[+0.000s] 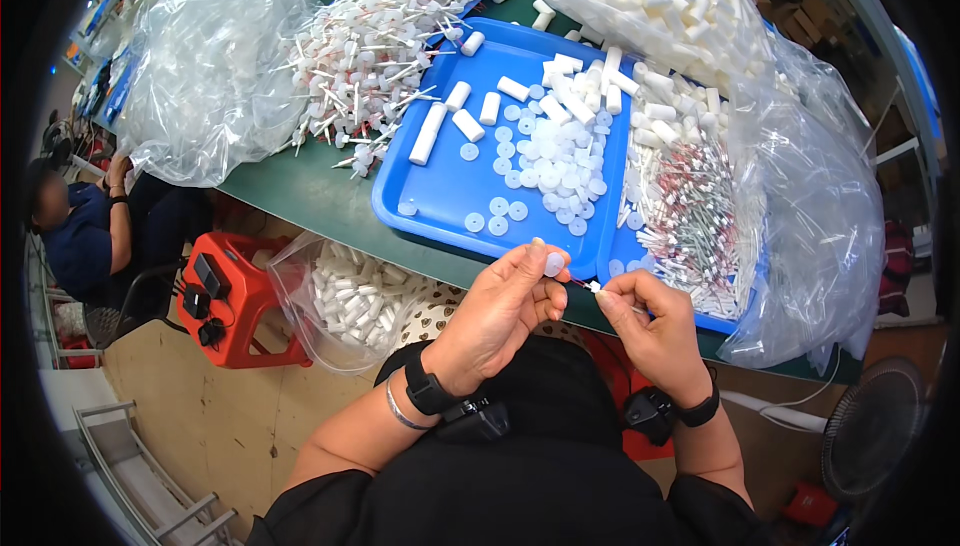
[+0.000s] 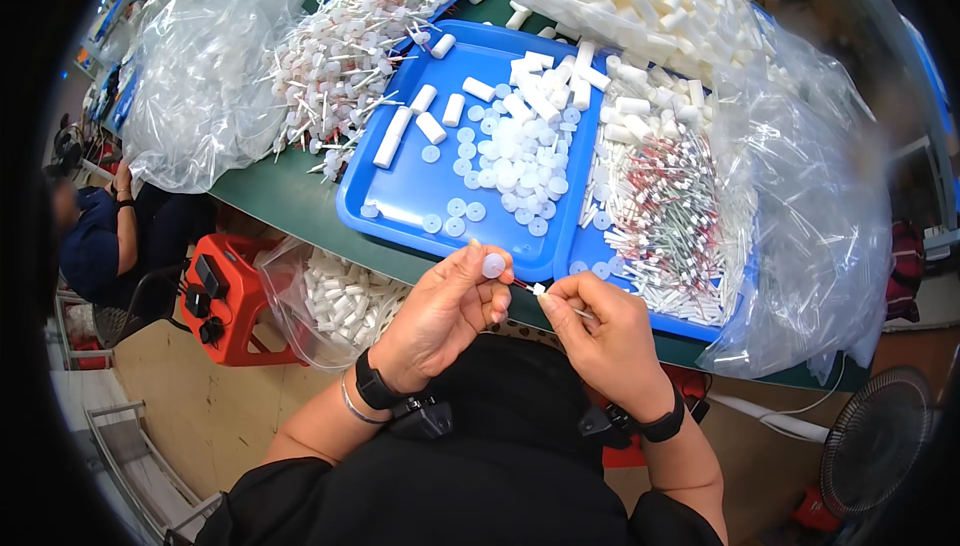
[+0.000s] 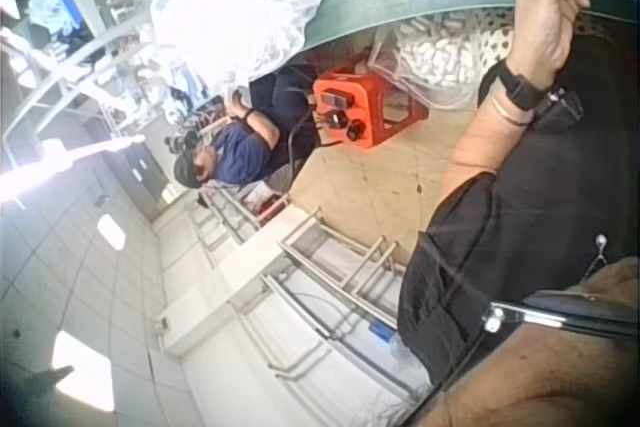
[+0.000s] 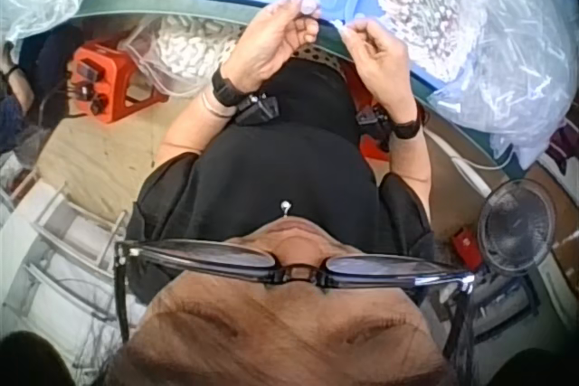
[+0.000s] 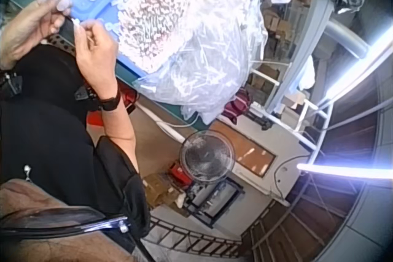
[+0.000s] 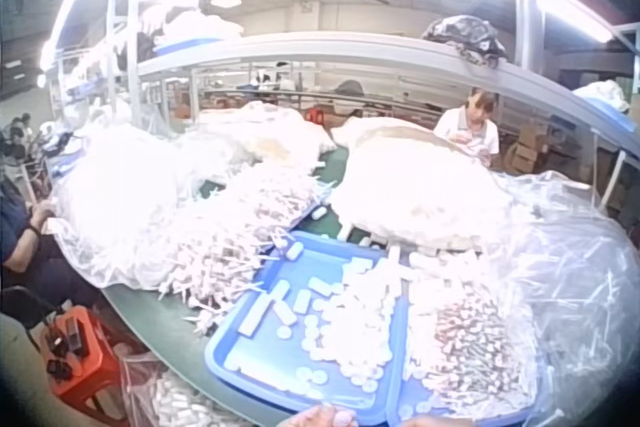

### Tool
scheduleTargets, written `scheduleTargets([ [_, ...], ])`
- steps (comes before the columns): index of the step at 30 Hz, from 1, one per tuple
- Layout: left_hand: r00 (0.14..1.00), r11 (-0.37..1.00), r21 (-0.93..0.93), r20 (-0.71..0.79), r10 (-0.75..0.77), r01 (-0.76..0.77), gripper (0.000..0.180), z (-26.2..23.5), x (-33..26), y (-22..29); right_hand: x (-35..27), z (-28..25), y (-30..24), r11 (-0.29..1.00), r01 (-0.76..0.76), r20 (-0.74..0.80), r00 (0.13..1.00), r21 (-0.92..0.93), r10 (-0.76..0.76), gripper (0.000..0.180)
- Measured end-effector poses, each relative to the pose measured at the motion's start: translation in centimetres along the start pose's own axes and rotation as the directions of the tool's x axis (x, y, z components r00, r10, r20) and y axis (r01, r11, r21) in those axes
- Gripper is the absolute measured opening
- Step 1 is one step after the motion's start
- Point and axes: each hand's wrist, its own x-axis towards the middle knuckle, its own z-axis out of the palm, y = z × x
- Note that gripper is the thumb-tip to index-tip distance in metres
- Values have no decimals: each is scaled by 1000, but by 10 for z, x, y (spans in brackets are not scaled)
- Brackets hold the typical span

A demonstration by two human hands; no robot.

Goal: The person assembles small white cylindrical plastic components by inserting thin sticks into them. They pick up a cylinder and a stick from a blue tray, insert the stick into the cylinder, and place the assembled unit into a clear plastic bag. The process is repeated continuously throughout the video.

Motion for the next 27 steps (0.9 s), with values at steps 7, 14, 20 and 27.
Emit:
scheduleTargets([
  [7, 998, 981, 189, -56, 41, -30, 27, 8, -2, -5, 5, 4, 1, 864, 345, -59, 918, -367, -392, 6],
  [14, 996, 995, -57, 11, -84, 85, 31, 6, 1, -20, 2, 21, 10, 942, 239, -180, 942, -235, -284, 8],
  [20, 993, 989, -90, 45, -110, 114, 34, 1, 3, -26, 4, 26, 14, 939, 264, -210, 927, -220, -310, 8],
  [27, 997, 996, -41, -11, -74, 73, 37, -1, 3, -22, 6, 21, 8, 927, 272, -117, 944, -258, -310, 8],
])
